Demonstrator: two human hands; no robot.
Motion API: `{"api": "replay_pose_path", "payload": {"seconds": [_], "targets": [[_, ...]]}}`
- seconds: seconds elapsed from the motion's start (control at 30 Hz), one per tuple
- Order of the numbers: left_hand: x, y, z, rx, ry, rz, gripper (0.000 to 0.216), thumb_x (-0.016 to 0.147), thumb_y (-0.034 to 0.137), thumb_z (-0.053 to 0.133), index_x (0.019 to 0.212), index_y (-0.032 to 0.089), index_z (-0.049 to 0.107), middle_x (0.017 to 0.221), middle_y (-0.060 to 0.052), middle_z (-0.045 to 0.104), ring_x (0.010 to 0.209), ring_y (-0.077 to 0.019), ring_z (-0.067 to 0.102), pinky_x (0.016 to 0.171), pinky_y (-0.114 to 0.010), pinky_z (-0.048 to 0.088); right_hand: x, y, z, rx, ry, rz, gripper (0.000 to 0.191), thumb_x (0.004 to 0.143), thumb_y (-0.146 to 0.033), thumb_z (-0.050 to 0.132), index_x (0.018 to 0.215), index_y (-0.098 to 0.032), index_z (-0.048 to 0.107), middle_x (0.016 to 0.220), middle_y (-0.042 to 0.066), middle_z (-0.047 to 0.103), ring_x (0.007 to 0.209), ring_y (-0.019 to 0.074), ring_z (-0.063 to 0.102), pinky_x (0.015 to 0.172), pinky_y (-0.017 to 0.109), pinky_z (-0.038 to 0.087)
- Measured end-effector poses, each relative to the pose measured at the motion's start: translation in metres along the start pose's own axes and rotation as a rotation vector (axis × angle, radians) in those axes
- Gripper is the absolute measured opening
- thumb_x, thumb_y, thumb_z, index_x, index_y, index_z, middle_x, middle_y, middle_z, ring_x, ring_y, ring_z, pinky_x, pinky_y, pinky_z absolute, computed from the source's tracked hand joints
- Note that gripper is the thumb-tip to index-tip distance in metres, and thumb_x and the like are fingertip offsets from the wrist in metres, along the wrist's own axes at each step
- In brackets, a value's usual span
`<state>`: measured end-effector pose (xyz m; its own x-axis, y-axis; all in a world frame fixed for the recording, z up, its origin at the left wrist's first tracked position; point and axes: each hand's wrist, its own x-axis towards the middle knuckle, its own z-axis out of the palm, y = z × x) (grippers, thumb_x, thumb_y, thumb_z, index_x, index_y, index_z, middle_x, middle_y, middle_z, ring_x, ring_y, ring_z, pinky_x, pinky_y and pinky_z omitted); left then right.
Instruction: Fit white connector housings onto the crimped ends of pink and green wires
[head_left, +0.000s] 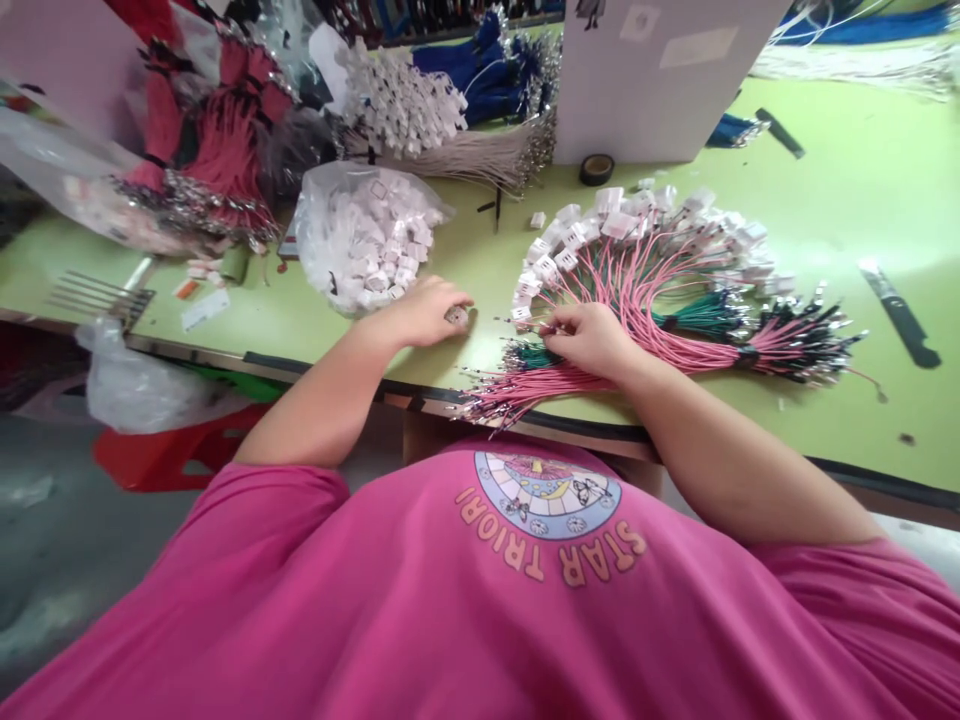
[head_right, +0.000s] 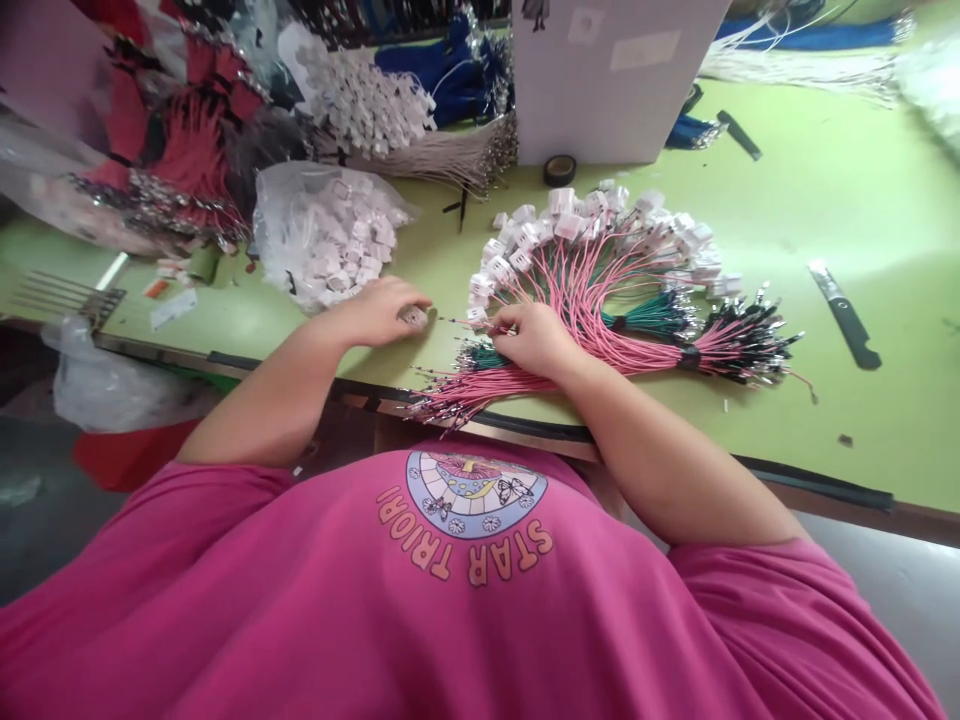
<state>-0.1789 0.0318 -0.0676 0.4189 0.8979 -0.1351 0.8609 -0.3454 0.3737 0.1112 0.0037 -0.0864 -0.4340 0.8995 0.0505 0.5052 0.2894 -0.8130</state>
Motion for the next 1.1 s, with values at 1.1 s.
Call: {"api": "replay_pose_path", "payload": {"seconds": [1.1], "targets": [[0.014, 0.069, 0.059, -1.251, 0.052, -0.037, 0.056, 0.061, 0.042, 0.091, 0.103, 0.017, 0.064, 0.102, -0.006, 0.073, 0.084, -0.0173, 0.073, 0.077, -0.030, 0.060, -0.003, -0.005, -0.007, 0.252, 0.093, 0.195, 0.018, 0.074, -0.033, 0.055, 0.064, -0.018, 0.058, 0.062, -0.002, 0.046, 0.063, 0.0122, 0.040, 0.060, 0.028, 0.031]]}}
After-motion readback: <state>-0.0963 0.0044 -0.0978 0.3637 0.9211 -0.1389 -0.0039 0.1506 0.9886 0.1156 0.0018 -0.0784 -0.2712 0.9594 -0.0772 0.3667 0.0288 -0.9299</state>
